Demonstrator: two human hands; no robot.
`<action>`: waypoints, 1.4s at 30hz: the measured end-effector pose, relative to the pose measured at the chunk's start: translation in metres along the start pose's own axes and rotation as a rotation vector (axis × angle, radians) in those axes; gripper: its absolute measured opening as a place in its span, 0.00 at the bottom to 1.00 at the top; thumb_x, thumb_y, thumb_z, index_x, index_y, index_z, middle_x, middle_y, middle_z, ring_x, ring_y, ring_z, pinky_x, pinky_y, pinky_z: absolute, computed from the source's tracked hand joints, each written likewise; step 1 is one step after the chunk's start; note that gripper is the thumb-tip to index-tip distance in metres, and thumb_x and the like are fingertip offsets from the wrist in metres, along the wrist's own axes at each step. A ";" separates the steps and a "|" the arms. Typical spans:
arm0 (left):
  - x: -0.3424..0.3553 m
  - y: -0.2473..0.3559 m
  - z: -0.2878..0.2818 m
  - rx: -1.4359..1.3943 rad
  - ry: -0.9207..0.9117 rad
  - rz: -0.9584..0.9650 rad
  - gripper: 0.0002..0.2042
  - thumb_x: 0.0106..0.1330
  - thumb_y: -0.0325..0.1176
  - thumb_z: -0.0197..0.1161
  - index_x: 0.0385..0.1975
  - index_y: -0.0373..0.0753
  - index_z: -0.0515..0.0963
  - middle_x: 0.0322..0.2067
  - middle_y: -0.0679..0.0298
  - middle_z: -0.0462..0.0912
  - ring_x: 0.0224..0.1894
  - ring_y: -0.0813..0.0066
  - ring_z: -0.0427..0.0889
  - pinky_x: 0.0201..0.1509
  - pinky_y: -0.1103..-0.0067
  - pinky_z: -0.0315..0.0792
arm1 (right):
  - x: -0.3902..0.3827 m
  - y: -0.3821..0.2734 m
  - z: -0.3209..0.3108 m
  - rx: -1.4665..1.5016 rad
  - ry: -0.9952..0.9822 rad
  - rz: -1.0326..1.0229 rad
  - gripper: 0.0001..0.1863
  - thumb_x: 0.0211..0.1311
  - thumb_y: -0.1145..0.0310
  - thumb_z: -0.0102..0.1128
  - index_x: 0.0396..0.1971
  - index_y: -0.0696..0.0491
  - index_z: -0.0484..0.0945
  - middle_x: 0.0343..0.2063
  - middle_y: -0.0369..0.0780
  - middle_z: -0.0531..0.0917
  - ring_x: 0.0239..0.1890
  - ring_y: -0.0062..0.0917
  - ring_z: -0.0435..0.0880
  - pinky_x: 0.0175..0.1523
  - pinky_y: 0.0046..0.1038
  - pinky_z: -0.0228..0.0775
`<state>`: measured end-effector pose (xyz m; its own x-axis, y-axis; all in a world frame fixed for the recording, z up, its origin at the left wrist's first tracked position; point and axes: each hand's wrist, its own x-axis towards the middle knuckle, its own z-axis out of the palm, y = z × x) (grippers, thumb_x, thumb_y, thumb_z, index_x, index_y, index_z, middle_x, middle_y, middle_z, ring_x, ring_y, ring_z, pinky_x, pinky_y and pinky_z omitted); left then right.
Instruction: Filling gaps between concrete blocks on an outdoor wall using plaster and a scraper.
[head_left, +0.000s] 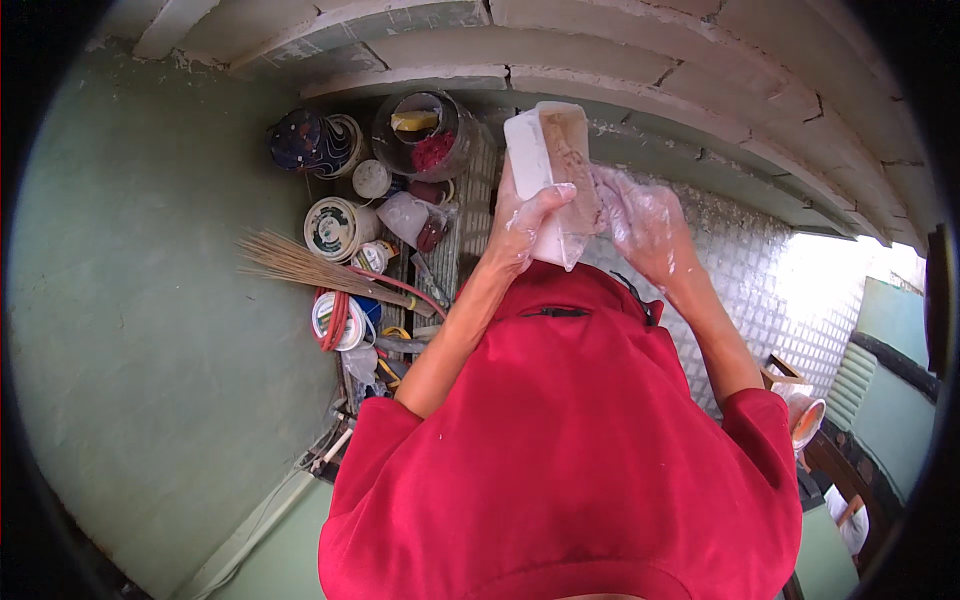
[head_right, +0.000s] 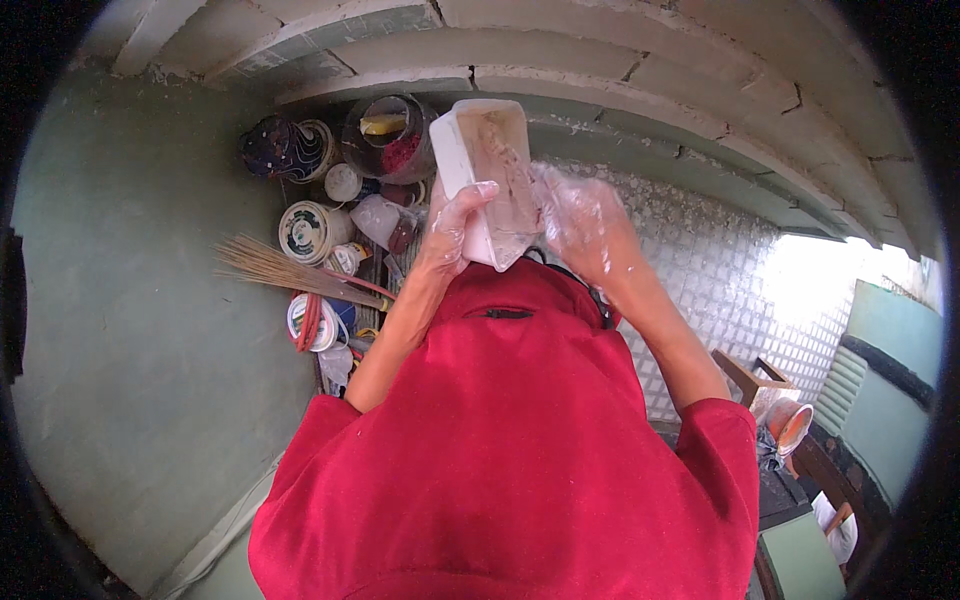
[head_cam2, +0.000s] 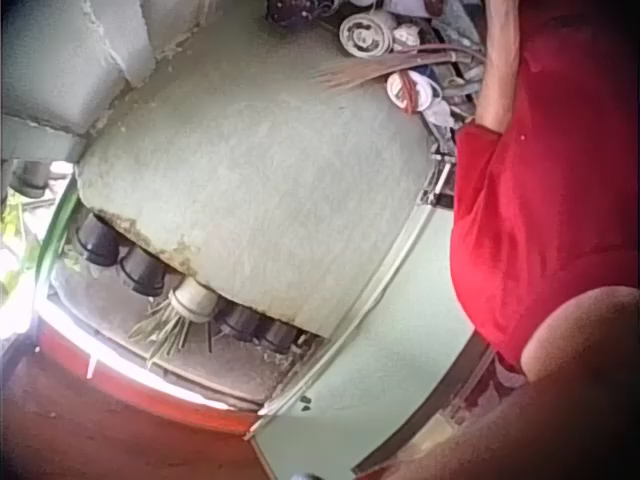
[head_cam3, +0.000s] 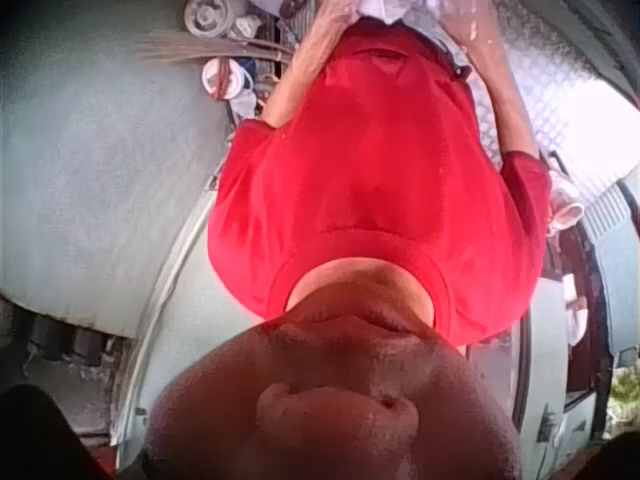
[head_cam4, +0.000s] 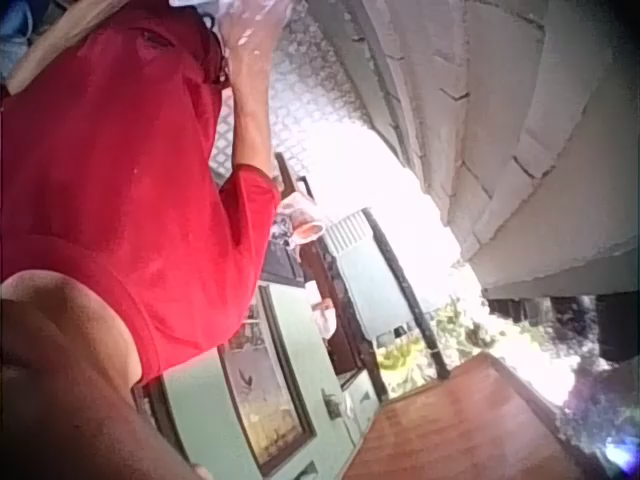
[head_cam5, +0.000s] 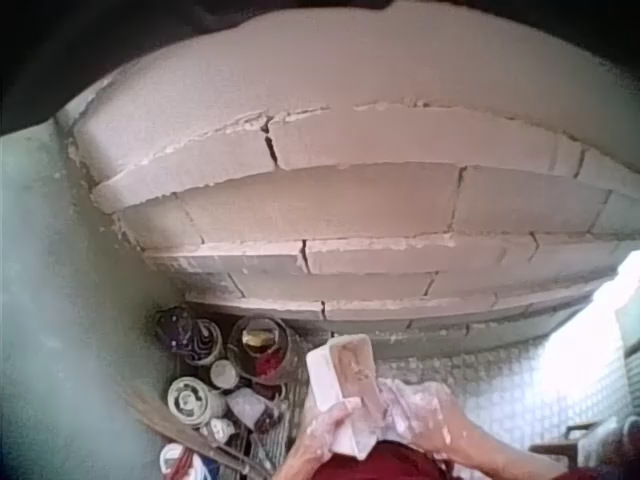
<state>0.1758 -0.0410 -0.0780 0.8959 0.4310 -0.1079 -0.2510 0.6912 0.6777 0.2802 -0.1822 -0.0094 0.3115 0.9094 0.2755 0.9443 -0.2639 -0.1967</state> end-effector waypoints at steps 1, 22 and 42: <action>0.000 0.003 0.001 0.019 -0.013 0.031 0.38 0.50 0.33 0.66 0.62 0.36 0.57 0.51 0.57 0.70 0.54 0.68 0.71 0.58 0.73 0.68 | -0.003 -0.004 0.002 0.033 -0.030 0.089 0.15 0.59 0.77 0.51 0.46 0.61 0.77 0.34 0.53 0.82 0.35 0.45 0.82 0.40 0.40 0.73; -0.010 0.012 -0.018 -0.036 0.048 -0.032 0.38 0.52 0.32 0.65 0.64 0.38 0.53 0.53 0.58 0.67 0.54 0.68 0.70 0.58 0.73 0.68 | 0.012 -0.007 0.049 0.802 0.238 0.579 0.12 0.63 0.66 0.60 0.31 0.61 0.80 0.18 0.36 0.78 0.14 0.16 0.69 0.20 0.26 0.60; -0.031 0.037 -0.027 -0.439 -0.007 -0.032 0.31 0.61 0.43 0.59 0.60 0.31 0.61 0.53 0.52 0.75 0.54 0.62 0.77 0.60 0.67 0.71 | 0.028 -0.025 0.038 1.466 0.201 0.688 0.11 0.63 0.66 0.59 0.39 0.58 0.77 0.22 0.32 0.78 0.14 0.10 0.69 0.14 0.16 0.57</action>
<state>0.1291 -0.0131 -0.0691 0.9077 0.4027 -0.1175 -0.3540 0.8856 0.3006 0.2619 -0.1379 -0.0323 0.7264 0.6709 -0.1495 -0.2384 0.0419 -0.9703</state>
